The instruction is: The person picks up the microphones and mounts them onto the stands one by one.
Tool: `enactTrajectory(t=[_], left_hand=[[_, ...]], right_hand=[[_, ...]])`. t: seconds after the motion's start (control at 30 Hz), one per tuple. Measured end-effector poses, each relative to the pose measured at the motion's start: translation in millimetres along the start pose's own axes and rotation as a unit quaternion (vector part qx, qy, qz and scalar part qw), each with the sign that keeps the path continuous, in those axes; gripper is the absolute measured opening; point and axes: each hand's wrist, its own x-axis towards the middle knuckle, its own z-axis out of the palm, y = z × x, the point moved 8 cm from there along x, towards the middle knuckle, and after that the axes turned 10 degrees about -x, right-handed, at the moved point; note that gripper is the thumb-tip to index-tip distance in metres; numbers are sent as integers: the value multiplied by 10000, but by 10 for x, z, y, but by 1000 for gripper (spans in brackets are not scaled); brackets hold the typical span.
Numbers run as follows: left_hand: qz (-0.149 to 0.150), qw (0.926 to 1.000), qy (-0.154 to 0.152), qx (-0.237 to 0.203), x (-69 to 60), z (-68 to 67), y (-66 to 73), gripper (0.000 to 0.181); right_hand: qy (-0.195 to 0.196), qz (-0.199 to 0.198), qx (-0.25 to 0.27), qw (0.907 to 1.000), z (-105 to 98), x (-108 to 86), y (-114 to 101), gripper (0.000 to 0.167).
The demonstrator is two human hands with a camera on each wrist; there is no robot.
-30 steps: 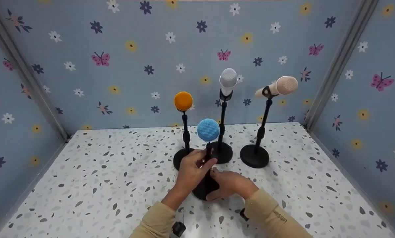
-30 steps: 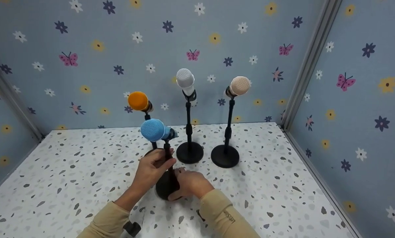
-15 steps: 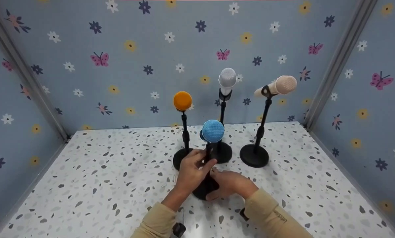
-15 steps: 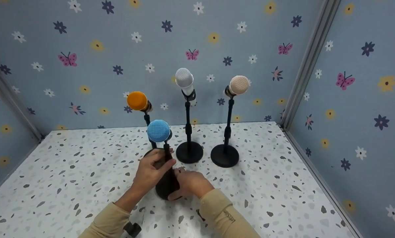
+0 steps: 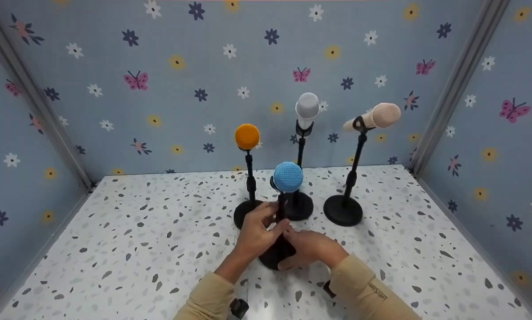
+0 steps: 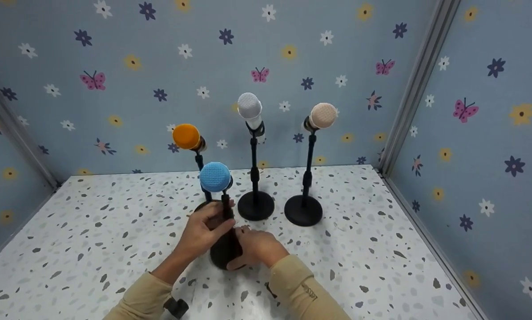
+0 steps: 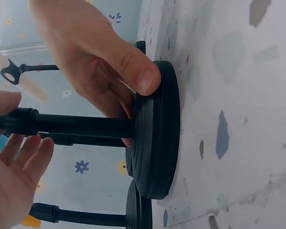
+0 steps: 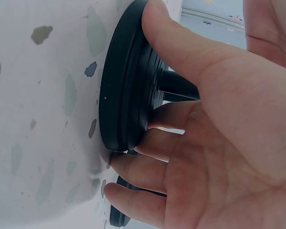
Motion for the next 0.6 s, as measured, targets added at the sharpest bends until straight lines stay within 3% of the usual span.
enactTrajectory(t=[0.17,0.6], left_hand=[[-182,9997,-20,-165,10,-22,-38,27],[-175,9997,-1,-154,28,-20,-84,24]], right_hand=[[39,15,-57,10000,-4,1,-13,111],[-17,143,37,9999,2,1,-1,110]])
